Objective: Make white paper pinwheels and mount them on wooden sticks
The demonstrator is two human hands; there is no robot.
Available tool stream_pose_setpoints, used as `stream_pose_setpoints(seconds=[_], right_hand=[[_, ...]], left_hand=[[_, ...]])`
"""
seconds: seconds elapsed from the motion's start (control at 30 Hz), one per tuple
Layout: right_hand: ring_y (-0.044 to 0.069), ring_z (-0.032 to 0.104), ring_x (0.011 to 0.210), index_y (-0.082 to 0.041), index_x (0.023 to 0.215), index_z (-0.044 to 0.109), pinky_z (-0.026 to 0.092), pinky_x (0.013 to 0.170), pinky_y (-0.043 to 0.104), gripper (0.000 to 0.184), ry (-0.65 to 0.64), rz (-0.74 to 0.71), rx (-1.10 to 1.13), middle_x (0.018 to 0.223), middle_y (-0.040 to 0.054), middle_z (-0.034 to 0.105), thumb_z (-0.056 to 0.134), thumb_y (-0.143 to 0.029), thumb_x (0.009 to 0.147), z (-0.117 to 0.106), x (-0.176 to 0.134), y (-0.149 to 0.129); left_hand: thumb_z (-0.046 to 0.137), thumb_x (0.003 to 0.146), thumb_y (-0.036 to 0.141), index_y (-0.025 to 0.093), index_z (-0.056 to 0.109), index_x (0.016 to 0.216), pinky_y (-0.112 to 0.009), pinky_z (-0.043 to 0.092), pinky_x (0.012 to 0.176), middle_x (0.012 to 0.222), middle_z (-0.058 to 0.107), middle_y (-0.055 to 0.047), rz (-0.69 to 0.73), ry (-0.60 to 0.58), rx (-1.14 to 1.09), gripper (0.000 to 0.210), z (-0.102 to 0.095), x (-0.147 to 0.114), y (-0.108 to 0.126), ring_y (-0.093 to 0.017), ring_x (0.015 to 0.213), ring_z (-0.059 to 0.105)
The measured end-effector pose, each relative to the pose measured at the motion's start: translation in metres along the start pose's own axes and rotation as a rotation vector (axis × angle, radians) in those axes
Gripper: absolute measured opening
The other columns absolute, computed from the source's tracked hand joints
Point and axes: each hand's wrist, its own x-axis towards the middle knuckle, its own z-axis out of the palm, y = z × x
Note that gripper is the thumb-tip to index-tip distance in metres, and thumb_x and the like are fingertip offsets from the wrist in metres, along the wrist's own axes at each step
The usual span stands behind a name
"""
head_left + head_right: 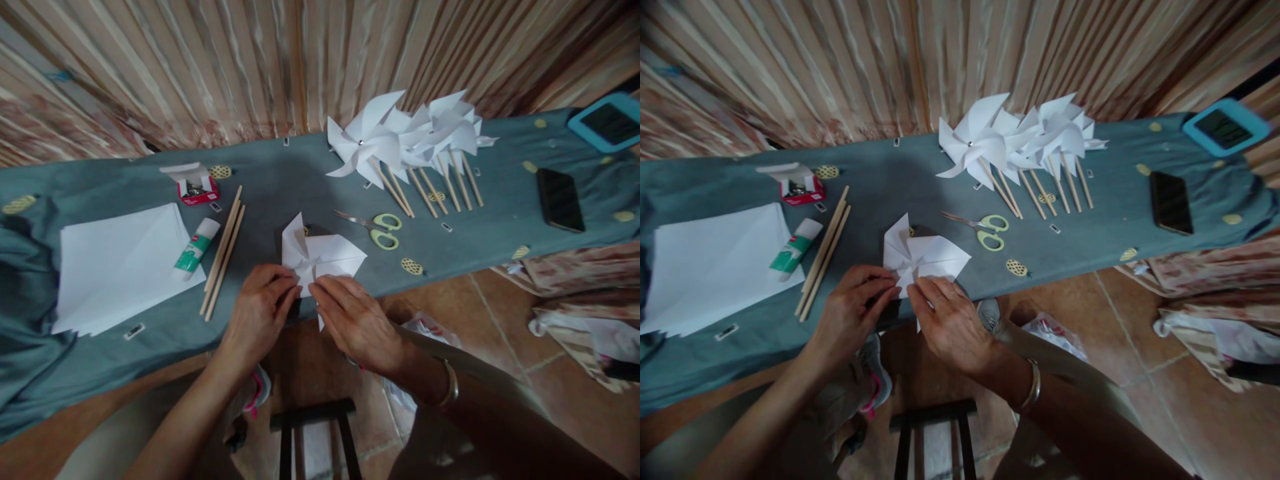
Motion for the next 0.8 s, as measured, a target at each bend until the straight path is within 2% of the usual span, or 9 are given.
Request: stream_pose_setpoints(seconds=[0.23,0.4,0.53,0.8], right_hand=[[0.026,0.057,0.103,-0.007,0.121,0.061,0.052,0.092,0.042,0.032,-0.003,0.018,0.039,0.113,0.0155,0.066,0.047,-0.01,0.092,-0.0025,0.0039,-0.0007],[0.026,0.057,0.099,-0.004,0.115,0.063,0.053,0.089,0.041,0.029,-0.004,0.003,0.016,0.108,0.0163,0.066,0.047,-0.01,0.092,-0.0036,0.0057,-0.0022],[0.027,0.056,0.101,-0.004,0.113,0.064,0.052,0.09,0.042,0.028,0.005,0.006,-0.008,0.111,0.0171,0.065,0.047,-0.011,0.093,-0.0034,0.0063,-0.0028],[0.027,0.053,0.112,-0.009,0.12,0.062,0.05,0.097,0.044,0.031,0.018,0.03,-0.034,0.121,0.0169,0.061,0.047,-0.012,0.092,0.0018,0.003,0.0011]], left_hand=[[0.053,0.093,0.026,0.015,0.071,0.093,-0.03,0.053,0.075,0.09,0.066,-0.006,-0.033,-0.041,-0.016,0.021,0.0012,-0.0022,0.0002,-0.017,0.083,0.064],[0.056,0.091,0.026,0.015,0.07,0.099,-0.034,0.053,0.078,0.09,0.07,-0.007,-0.054,-0.065,0.017,0.019,0.0029,-0.0034,-0.0017,-0.02,0.084,0.065],[0.059,0.09,0.025,0.014,0.068,0.103,-0.034,0.053,0.077,0.091,0.072,-0.007,-0.06,-0.045,0.005,0.019,0.0042,-0.0023,-0.0018,-0.021,0.084,0.066],[0.059,0.09,0.026,0.016,0.068,0.1,-0.032,0.053,0.075,0.088,0.072,-0.006,-0.074,-0.044,0.006,0.017,0.0049,-0.0001,-0.0016,-0.019,0.082,0.066]])
